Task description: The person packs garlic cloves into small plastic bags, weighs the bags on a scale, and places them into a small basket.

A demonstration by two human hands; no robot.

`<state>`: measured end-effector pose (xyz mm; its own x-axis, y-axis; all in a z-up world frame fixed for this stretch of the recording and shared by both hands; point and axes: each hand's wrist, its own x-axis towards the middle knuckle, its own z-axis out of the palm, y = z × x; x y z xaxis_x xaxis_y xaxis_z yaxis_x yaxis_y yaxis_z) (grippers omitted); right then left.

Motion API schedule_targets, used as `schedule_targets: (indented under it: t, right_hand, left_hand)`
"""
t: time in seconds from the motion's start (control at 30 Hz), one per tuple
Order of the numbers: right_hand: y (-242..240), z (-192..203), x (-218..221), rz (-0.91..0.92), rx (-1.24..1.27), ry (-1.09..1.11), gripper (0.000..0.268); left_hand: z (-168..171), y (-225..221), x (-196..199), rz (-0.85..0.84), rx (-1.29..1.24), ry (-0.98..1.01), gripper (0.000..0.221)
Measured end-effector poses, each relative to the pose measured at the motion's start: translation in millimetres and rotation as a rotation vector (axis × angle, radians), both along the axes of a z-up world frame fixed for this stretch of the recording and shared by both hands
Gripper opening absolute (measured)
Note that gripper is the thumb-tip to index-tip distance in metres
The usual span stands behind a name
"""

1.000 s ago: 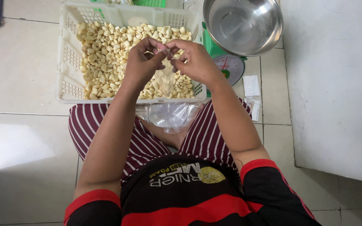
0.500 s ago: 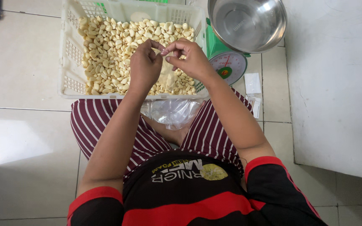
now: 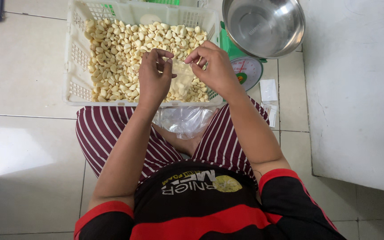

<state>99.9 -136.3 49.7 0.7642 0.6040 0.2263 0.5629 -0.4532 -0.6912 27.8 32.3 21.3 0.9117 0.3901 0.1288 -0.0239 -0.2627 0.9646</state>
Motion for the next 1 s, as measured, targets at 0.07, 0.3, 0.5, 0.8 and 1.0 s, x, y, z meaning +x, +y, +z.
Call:
schedule_targets:
  t: [0.07,0.3,0.5,0.8,1.0]
  right_hand:
    - [-4.3,14.0,-7.2,-0.023,0.035,-0.016,0.018]
    - [-37.7,13.4,-7.8,0.04,0.164,0.054,0.034]
    - [-3.9,-58.1,-4.2,0.201,0.15,0.442,0.084]
    - [12.7,26.7,-4.9,0.319,0.212,0.231,0.018]
    - [14.4,85.5,-13.1,0.491,0.255,0.141,0.013]
  left_hand:
    - [7.4,0.7,-2.4,-0.022,-0.019,-0.009,0.009]
    - [17.7,9.6,-13.1,-0.102,-0.165,0.094,0.01]
    - [2.3,2.8,-13.6,-0.168,-0.438,-0.034,0.017]
    - [7.8,46.9,-13.8,-0.348,-0.408,-0.248,0.051]
    - [10.8,35.0,-2.3,-0.836,-0.051,-0.094,0.061]
